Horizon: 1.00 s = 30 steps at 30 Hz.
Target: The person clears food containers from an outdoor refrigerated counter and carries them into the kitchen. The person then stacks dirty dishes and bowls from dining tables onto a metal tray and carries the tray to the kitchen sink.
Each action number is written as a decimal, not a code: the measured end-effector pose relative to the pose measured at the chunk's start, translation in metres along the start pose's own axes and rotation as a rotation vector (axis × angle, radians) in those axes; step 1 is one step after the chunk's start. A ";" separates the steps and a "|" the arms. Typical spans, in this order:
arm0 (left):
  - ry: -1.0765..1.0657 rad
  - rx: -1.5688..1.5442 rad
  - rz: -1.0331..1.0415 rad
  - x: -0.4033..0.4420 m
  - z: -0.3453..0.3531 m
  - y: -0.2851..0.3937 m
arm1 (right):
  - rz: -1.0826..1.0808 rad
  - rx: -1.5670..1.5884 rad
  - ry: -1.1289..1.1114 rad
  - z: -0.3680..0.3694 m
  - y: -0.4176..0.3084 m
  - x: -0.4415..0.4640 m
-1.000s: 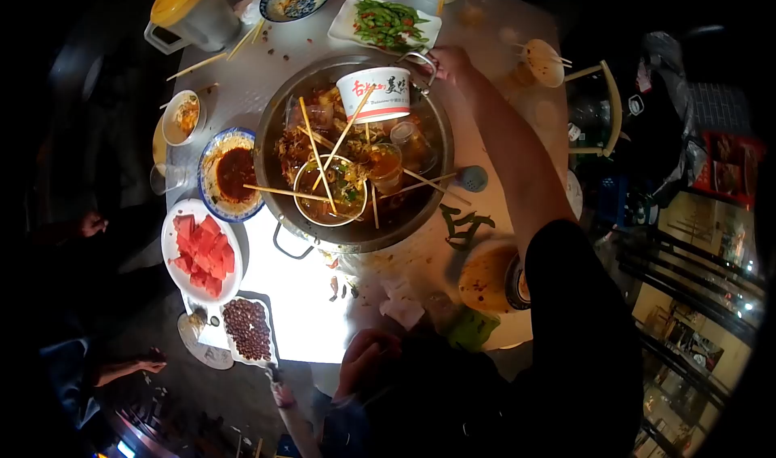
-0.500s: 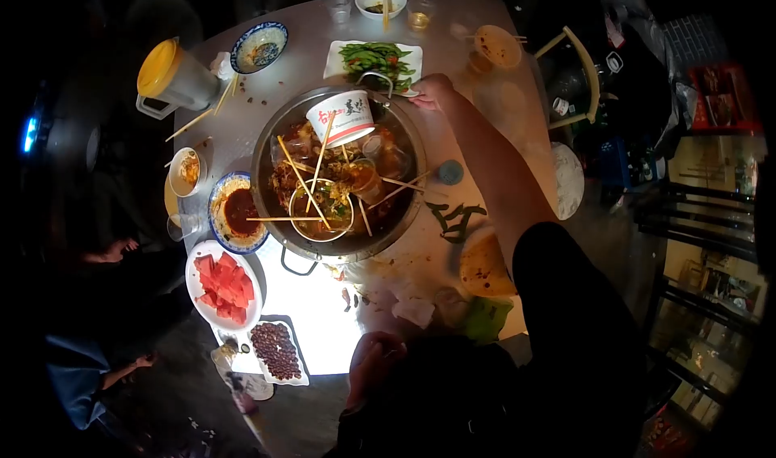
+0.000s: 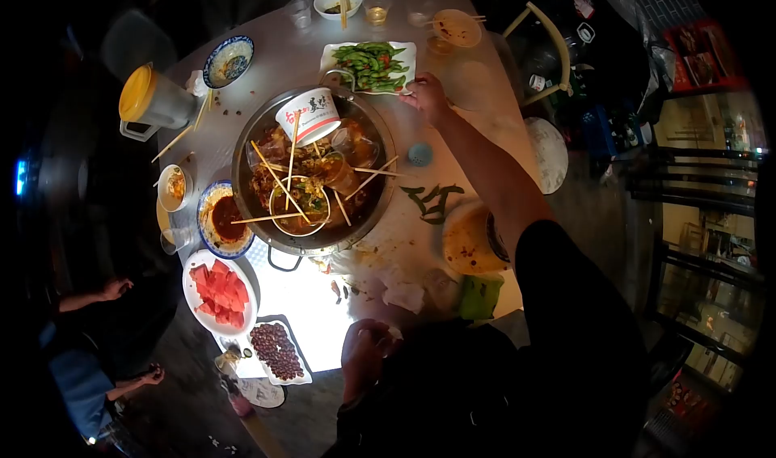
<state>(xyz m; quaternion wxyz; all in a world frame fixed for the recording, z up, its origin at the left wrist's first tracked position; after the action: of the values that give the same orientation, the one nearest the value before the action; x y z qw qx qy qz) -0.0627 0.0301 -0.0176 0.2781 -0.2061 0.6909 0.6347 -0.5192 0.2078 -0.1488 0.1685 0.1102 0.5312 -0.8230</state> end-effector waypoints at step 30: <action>-0.629 -0.242 -0.096 -0.241 0.769 -0.035 | -0.574 0.349 0.475 -0.708 -0.253 -1.004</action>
<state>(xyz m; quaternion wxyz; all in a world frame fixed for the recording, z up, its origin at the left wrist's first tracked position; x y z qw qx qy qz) 0.2368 0.7722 0.0810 0.4806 -0.0640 0.4806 0.7307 0.3050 1.1099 0.1330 -0.2164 0.1714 0.4167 -0.8661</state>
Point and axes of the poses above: each hand's wrist, its own x-axis towards the middle knuckle, its own z-axis out of the palm, y = z × x, the point moved 8 cm from there along x, towards the middle knuckle, and after that the axes turned 9 degrees about -y, right-handed, at the moved point
